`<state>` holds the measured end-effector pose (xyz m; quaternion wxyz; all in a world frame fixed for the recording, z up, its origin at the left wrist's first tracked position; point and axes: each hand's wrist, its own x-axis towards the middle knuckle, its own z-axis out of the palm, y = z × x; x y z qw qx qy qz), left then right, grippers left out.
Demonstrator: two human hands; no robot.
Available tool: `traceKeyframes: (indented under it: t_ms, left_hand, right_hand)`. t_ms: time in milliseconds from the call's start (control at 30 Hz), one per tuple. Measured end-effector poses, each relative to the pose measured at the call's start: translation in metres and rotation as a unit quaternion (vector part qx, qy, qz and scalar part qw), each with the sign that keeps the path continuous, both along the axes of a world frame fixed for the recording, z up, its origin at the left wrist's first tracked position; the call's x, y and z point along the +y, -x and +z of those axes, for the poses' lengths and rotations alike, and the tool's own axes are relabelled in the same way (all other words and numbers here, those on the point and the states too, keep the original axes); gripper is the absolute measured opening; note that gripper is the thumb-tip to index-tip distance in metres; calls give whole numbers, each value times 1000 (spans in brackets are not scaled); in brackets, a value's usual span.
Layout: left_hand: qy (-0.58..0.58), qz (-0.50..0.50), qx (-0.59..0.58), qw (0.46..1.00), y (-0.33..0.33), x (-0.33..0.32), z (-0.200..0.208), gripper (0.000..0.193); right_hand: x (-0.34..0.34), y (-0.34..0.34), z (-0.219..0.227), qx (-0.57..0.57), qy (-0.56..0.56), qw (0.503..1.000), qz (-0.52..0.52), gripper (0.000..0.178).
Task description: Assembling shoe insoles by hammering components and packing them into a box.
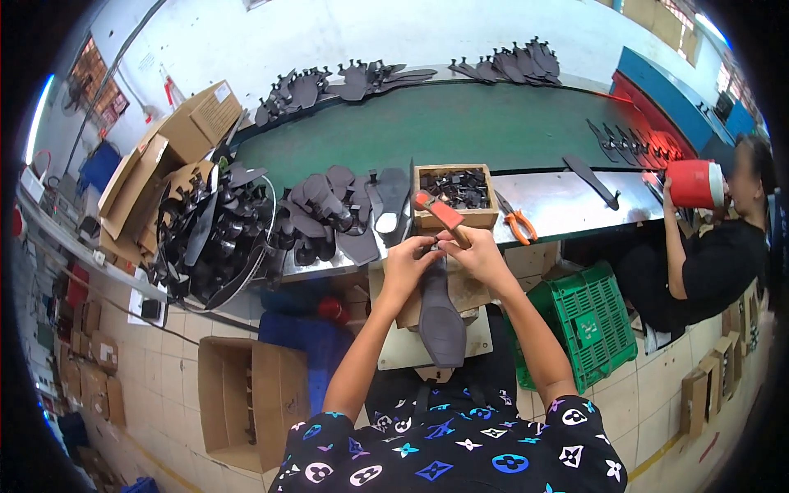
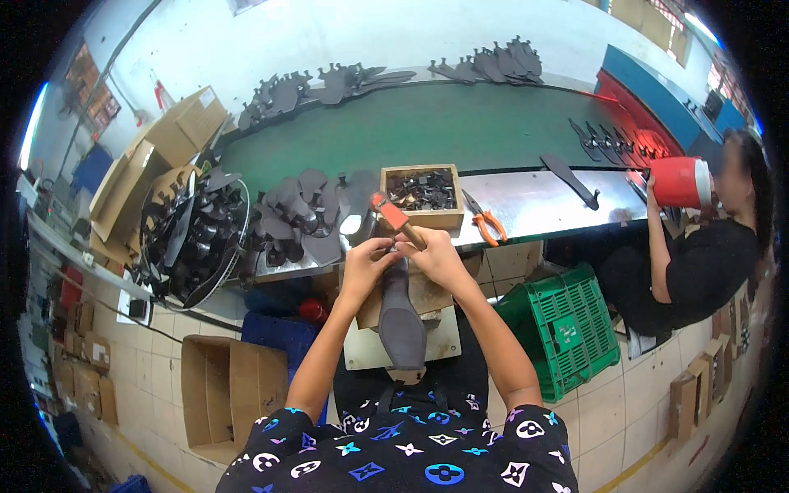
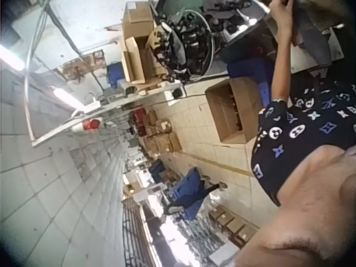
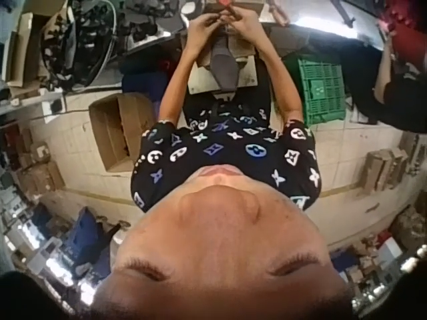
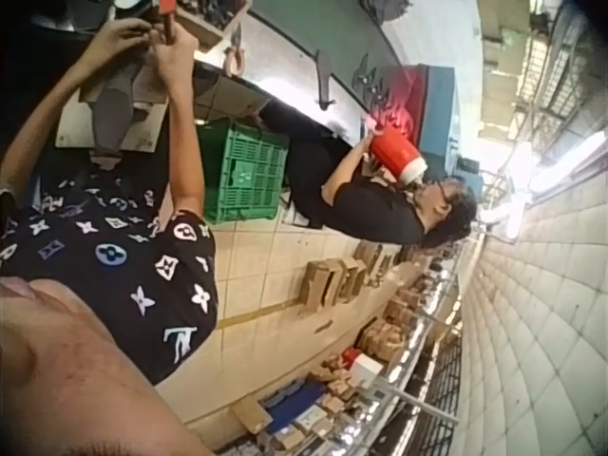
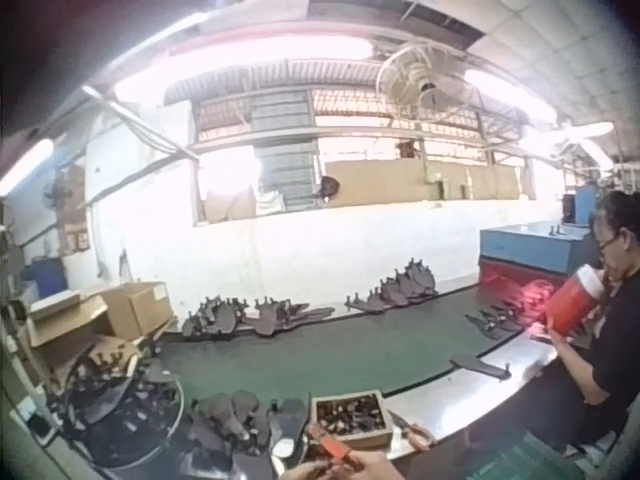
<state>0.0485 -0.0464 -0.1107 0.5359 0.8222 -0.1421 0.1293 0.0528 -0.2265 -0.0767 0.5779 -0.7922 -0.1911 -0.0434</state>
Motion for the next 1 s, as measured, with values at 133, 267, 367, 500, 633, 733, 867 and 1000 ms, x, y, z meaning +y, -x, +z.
traceKeyframes:
  t_ms: [133,267,367,500,633,733,867,1000]
  left_hand:
    - [43,17,17,999,14,5,-6,29]
    - [9,39,-9,999,20,8,-8,27]
    - [12,43,-86,995,20,8,-13,27]
    - [12,25,-128,991,3,4,-31,22]
    - [123,-76,-103,984,-18,5,-49,30]
    - [134,-77,-89,984,-20,8,-50,33]
    - [119,-75,-63,988,-11,13,-38,37]
    - [155,-120,-19,980,2,22,-28,30]
  right_hand:
    - [4,3,-7,6,19,999,30,22]
    - [3,9,-8,-109,110,987,47,26]
    - [0,14,-13,-126,145,980,46,26]
    - [7,3,-36,3,-48,996,80,35]
    - [1,-11,-45,-124,187,974,27,27]
    - [-11,1,-35,-51,202,978,-29,32]
    - [-19,43,-7,-107,153,979,-79,46]
    - [-11,86,14,-92,158,977,-111,40]
